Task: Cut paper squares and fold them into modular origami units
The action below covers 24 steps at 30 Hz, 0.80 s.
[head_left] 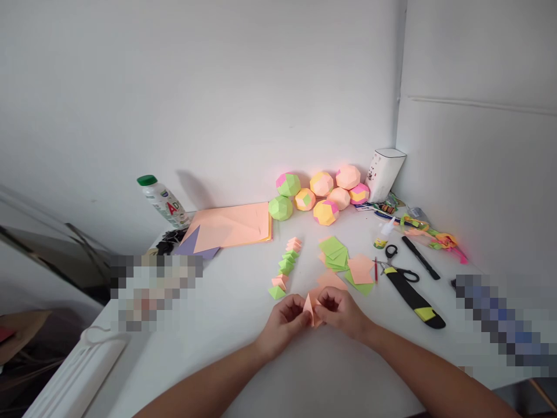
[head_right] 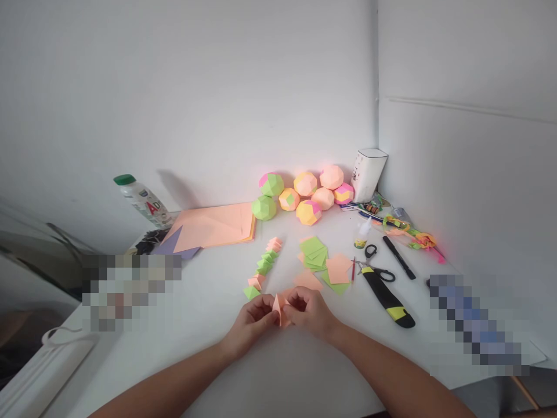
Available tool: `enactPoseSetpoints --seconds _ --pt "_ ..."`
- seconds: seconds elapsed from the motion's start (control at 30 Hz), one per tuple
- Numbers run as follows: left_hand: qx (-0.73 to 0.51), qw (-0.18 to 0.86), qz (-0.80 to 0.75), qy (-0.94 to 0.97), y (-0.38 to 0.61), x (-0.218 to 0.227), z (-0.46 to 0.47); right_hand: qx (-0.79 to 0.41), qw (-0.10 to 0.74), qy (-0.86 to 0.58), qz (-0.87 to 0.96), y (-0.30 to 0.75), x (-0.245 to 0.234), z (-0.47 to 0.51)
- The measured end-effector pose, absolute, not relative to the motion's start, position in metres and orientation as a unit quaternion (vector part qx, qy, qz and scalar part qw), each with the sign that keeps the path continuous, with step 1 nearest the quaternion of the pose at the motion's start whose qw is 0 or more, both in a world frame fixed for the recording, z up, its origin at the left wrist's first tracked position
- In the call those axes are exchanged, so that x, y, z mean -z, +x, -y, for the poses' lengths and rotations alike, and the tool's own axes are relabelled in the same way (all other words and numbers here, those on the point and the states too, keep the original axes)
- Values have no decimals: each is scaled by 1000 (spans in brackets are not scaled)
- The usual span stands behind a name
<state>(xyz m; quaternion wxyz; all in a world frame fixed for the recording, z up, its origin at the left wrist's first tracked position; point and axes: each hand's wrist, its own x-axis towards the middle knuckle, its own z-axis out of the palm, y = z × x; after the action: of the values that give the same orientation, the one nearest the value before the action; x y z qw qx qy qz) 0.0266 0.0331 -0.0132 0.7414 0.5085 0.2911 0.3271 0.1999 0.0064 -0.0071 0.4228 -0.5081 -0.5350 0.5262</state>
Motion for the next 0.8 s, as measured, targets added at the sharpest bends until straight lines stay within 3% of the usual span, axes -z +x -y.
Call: enactPoseSetpoints --seconds 0.63,0.8 --pt "-293 728 -319 532 23 13 -33 -547 448 -501 500 204 4 -7" --pt "-296 755 -232 537 25 6 -30 -572 433 -495 491 202 5 -7"
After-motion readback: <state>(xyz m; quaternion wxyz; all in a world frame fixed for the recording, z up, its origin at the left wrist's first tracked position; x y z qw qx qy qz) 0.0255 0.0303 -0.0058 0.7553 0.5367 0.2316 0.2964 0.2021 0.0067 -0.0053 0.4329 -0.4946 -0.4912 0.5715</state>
